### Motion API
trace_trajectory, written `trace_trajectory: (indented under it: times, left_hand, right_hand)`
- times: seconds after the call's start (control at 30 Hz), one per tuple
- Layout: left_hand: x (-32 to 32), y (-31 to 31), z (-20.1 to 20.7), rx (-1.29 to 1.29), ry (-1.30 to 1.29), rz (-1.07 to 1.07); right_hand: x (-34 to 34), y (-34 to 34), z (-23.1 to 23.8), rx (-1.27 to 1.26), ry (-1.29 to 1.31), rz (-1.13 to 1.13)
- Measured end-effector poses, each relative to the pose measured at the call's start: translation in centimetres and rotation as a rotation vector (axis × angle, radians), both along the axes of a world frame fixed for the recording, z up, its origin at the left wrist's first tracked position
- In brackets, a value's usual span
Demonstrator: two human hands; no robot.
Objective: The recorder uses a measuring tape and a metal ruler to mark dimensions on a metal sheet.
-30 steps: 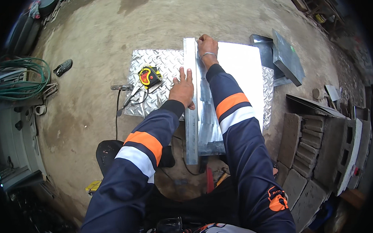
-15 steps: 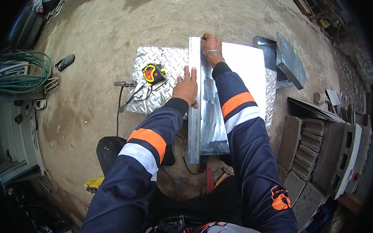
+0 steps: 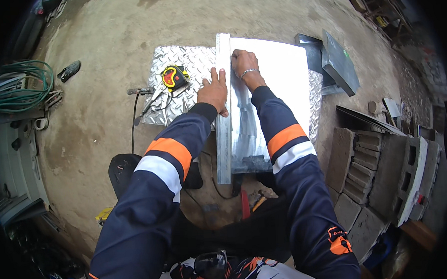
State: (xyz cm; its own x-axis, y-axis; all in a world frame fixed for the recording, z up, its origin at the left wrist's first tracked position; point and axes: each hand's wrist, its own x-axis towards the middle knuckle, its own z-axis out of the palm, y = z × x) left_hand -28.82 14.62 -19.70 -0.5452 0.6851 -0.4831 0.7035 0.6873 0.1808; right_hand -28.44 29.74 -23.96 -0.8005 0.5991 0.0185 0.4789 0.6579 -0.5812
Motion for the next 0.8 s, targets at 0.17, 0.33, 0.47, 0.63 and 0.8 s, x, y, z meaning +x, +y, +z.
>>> trace_trajectory:
  times: [0.17,0.33,0.47,0.63,0.8]
  left_hand:
    - [0.1,0.1,0.0,0.068,0.044,-0.011]
    - [-0.1,-0.2,-0.4,0.094,0.07,-0.002]
    - [0.0,-0.3,-0.2,0.095,0.056,-0.016]
    - [0.5,0.7,-1.1,0.035,0.062,-0.03]
    - [-0.4,0.3,-3.5,0.108,-0.015,0.096]
  right_hand:
    - [4.0,-2.3,0.0,0.008,-0.058,0.042]
    - [8.7,-6.2,0.5,-0.031,-0.061,0.103]
    - [12.9,-9.5,1.2,-0.088,-0.1,0.099]
    - [19.4,-13.3,1.2,-0.114,-0.191,0.134]
    - [24.4,-17.4,0.8,-0.142,-0.209,0.189]
